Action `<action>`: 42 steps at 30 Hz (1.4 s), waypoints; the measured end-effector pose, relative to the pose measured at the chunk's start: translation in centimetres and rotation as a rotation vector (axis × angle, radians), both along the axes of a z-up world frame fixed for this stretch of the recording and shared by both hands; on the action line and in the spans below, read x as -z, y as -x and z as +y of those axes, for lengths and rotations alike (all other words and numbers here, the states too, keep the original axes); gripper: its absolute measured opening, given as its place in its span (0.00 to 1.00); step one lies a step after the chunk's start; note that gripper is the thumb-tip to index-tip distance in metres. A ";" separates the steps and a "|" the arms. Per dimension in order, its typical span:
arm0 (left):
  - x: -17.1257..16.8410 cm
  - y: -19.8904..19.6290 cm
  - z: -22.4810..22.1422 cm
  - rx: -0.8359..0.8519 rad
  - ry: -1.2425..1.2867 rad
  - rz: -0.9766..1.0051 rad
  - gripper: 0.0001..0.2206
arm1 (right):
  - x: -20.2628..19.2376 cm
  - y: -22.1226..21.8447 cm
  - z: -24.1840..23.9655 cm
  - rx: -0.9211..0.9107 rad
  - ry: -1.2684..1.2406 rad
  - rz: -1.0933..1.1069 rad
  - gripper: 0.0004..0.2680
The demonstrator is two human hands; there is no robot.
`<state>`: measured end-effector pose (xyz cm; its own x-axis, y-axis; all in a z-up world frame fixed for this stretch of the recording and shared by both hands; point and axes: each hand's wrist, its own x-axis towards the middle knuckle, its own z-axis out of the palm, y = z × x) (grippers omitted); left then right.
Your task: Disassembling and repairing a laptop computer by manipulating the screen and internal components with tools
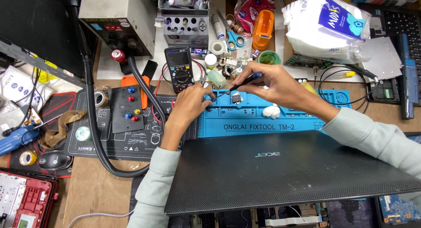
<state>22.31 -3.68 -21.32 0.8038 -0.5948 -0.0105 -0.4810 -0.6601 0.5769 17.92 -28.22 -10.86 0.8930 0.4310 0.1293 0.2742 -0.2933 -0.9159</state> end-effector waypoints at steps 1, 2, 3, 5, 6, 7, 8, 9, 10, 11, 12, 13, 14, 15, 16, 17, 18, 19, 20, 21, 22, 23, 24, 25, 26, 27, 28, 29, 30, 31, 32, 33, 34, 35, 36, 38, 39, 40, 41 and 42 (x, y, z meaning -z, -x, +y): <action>0.3 0.0 0.0 0.000 0.000 0.000 0.04 | 0.1 0.0 -0.1 0.000 0.000 0.000 0.06; 0.6 -0.1 0.0 -0.007 0.017 0.015 0.04 | 0.3 0.0 -0.2 0.012 -0.008 0.002 0.06; 0.8 -0.2 0.0 -0.014 0.035 0.028 0.04 | 0.4 -0.1 -0.3 0.024 -0.016 0.004 0.06; 0.8 -0.2 0.1 -0.018 0.038 0.025 0.03 | 0.4 -0.1 -0.3 0.031 -0.022 -0.007 0.06; 0.8 -0.2 0.2 -0.022 0.041 0.022 0.03 | 0.4 -0.1 -0.3 0.037 -0.028 -0.017 0.07; 0.7 -0.1 0.3 -0.023 0.041 0.021 0.03 | 0.4 -0.1 -0.4 0.035 -0.029 -0.018 0.07; 0.6 -0.1 0.3 -0.032 0.050 0.018 0.03 | 0.3 0.0 -0.4 0.048 -0.042 -0.007 0.07; 0.5 0.0 0.4 -0.040 0.059 0.014 0.02 | 0.2 0.1 -0.4 0.060 -0.054 0.003 0.07; 0.5 0.0 0.5 -0.041 0.059 0.013 0.02 | 0.2 0.0 -0.5 0.059 -0.054 0.002 0.07; 0.5 0.0 0.6 -0.048 0.069 0.007 0.02 | 0.2 0.0 -0.6 0.064 -0.058 0.004 0.07; 0.6 -0.1 0.7 -0.055 0.079 0.000 0.02 | 0.3 -0.1 -0.7 0.070 -0.062 0.005 0.07; 0.7 0.0 0.8 -0.056 0.079 0.001 0.02 | 0.3 -0.1 -0.7 0.069 -0.063 0.006 0.07; 0.9 0.1 0.9 -0.070 0.074 0.005 0.01 | 0.4 -0.1 -0.7 0.081 -0.071 0.006 0.07; 1.0 0.0 0.9 -0.084 0.070 0.008 0.02 | 0.4 -0.1 -0.7 0.094 -0.078 0.006 0.07; 0.5 0.3 1.1 -0.083 0.070 0.007 0.02 | 0.3 0.0 -0.8 0.094 -0.078 0.004 0.07; 0.1 0.5 1.2 -0.081 0.109 0.011 0.02 | 0.2 0.0 -0.8 0.101 -0.086 0.006 0.07; -0.4 0.8 1.3 -0.079 0.148 0.016 0.02 | 0.1 0.1 -0.9 0.107 -0.094 0.008 0.07; -0.6 0.8 1.2 -0.080 0.148 0.015 0.02 | 0.0 0.1 -1.0 0.107 -0.094 0.007 0.07; -0.7 0.9 1.1 -0.072 0.157 -0.006 0.02 | 0.0 0.1 -1.1 0.116 -0.098 0.002 0.07; -0.9 1.0 1.1 -0.064 0.166 -0.026 0.02 | 0.0 0.1 -1.2 0.124 -0.102 -0.002 0.07; -1.1 1.2 0.9 -0.065 0.166 -0.025 0.02 | -0.1 0.3 -1.1 0.123 -0.102 -0.001 0.07; -1.3 1.3 0.6 -0.076 0.155 -0.037 0.01 | -0.2 0.4 -1.1 0.130 -0.110 -0.005 0.07; -1.6 1.3 0.4 -0.088 0.144 -0.048 0.01 | -0.4 0.4 -1.1 0.137 -0.119 -0.009 0.07; -1.3 1.3 0.3 -0.085 0.145 -0.050 0.01 | -0.5 0.5 -1.2 0.140 -0.118 -0.011 0.07; -1.1 1.2 0.2 -0.071 0.142 -0.086 0.02 | -0.6 0.5 -1.3 0.140 -0.118 -0.013 0.07; -0.8 1.2 0.1 -0.058 0.138 -0.121 0.02 | -0.6 0.6 -1.3 0.140 -0.118 -0.014 0.08; -0.7 1.1 0.0 -0.056 0.138 -0.121 0.02 | -0.6 0.6 -1.4 0.143 -0.119 -0.015 0.08; -0.5 1.2 0.0 -0.046 0.150 -0.137 0.01 | -0.5 0.7 -1.4 0.138 -0.119 -0.020 0.07; -0.4 1.2 0.1 -0.036 0.161 -0.153 0.01 | -0.5 0.7 -1.5 0.134 -0.120 -0.026 0.07; -0.4 1.2 0.0 -0.036 0.161 -0.153 0.01 | -0.5 0.8 -1.5 0.135 -0.120 -0.027 0.07; -0.4 1.2 0.0 -0.035 0.166 -0.147 0.01 | -0.5 0.8 -1.5 0.140 -0.122 -0.030 0.07; -0.5 1.2 0.0 -0.035 0.172 -0.141 0.01 | -0.5 0.9 -1.5 0.144 -0.123 -0.033 0.07; -0.5 1.2 0.0 -0.035 0.171 -0.141 0.01 | -0.5 0.9 -1.5 0.144 -0.123 -0.034 0.07; -0.6 1.1 0.0 -0.029 0.175 -0.147 0.01 | -0.5 0.9 -1.5 0.140 -0.114 -0.043 0.07; -0.7 1.0 0.0 -0.024 0.179 -0.153 0.02 | -0.6 0.9 -1.5 0.137 -0.104 -0.053 0.07; -1.1 1.2 0.0 -0.026 0.168 -0.143 0.03 | -0.7 1.0 -1.6 0.126 -0.099 -0.063 0.07; -1.4 1.3 -0.1 -0.028 0.157 -0.133 0.04 | -0.8 1.0 -1.6 0.116 -0.092 -0.075 0.07; -1.4 1.3 -0.1 -0.028 0.156 -0.134 0.04 | -1.0 1.1 -1.6 0.116 -0.093 -0.075 0.07; -1.5 1.3 -0.1 -0.010 0.149 -0.150 0.03 | -1.2 1.2 -1.5 0.112 -0.088 -0.079 0.07; -1.6 1.4 -0.1 0.008 0.142 -0.166 0.03 | -1.4 1.3 -1.4 0.109 -0.084 -0.083 0.06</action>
